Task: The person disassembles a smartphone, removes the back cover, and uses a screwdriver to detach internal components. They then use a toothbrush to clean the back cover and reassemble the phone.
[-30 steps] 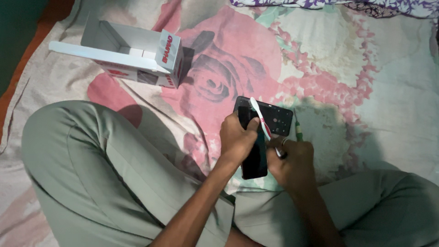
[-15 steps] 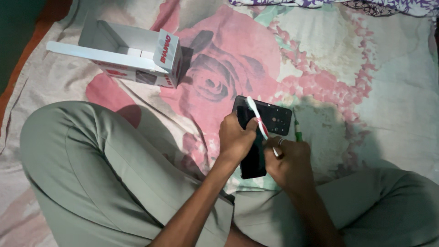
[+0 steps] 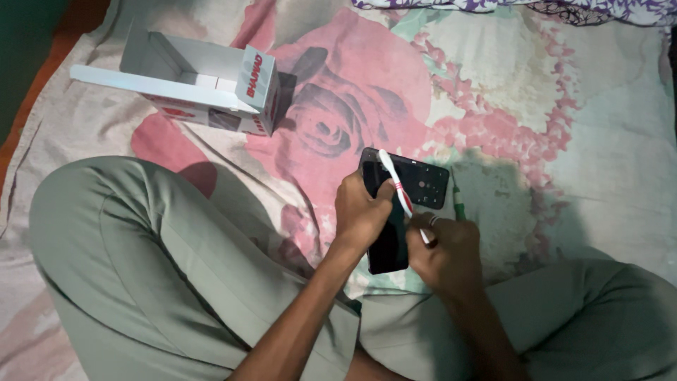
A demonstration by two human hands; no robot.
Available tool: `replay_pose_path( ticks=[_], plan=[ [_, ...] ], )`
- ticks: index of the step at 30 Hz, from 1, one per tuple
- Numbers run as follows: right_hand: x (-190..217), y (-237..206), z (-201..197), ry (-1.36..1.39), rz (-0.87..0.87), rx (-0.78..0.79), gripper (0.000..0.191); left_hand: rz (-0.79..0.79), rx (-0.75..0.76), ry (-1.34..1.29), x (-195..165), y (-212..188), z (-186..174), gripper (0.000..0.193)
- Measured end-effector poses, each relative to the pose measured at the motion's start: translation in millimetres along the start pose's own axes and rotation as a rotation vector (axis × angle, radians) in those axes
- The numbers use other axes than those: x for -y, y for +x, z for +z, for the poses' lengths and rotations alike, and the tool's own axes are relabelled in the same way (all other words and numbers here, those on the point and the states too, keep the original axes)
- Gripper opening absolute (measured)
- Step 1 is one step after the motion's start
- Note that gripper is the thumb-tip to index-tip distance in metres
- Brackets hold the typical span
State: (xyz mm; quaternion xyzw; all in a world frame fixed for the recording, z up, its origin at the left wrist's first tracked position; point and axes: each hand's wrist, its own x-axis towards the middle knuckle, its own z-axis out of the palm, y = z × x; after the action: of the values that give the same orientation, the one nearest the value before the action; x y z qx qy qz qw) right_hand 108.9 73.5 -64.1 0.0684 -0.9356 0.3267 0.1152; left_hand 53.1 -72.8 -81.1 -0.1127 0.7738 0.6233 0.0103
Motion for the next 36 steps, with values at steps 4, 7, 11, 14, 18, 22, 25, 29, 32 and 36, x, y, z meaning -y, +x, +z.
replay_pose_path(
  ticks=[4, 7, 11, 14, 18, 22, 25, 29, 32, 36],
  plan=[
    [1, 0, -1, -0.046, -0.046, -0.089, 0.009, -0.035, -0.003, -0.041, 1, 2, 0, 0.021],
    [1, -1, -1, 0.041, -0.081, -0.128, 0.014, -0.061, 0.002, 0.022, 1, 3, 2, 0.022],
    [0, 1, -3, -0.104, -0.116, -0.03, 0.007, 0.041, -0.031, 0.03, 0, 3, 0, 0.021],
    [1, 0, -5, -0.034, -0.014, -0.092, 0.009, 0.018, -0.028, -0.021, -2, 3, -3, 0.018],
    [6, -2, -8, 0.034, 0.017, -0.062, 0.013, 0.004, -0.034, -0.014, -5, 4, -5, 0.019],
    [10, 2, -12, 0.003, -0.046, -0.032, 0.007, 0.036, -0.047, -0.024, -5, 2, -6, 0.018],
    [14, 1, -14, 0.038, -0.027, -0.024, 0.009, 0.013, -0.002, -0.039, -6, 1, -6, 0.016],
    [17, -1, -13, 0.047, 0.099, -0.007, 0.01, 0.02, -0.017, 0.008, -8, 0, -6, 0.019],
    [17, -1, -14, 0.062, 0.003, 0.0, 0.01, 0.032, -0.018, -0.019, -8, 0, -5, 0.018],
    [16, 0, -14, 0.021, 0.052, -0.012, 0.009, 0.033, -0.017, 0.004, -7, -1, -4, 0.018]
  ],
)
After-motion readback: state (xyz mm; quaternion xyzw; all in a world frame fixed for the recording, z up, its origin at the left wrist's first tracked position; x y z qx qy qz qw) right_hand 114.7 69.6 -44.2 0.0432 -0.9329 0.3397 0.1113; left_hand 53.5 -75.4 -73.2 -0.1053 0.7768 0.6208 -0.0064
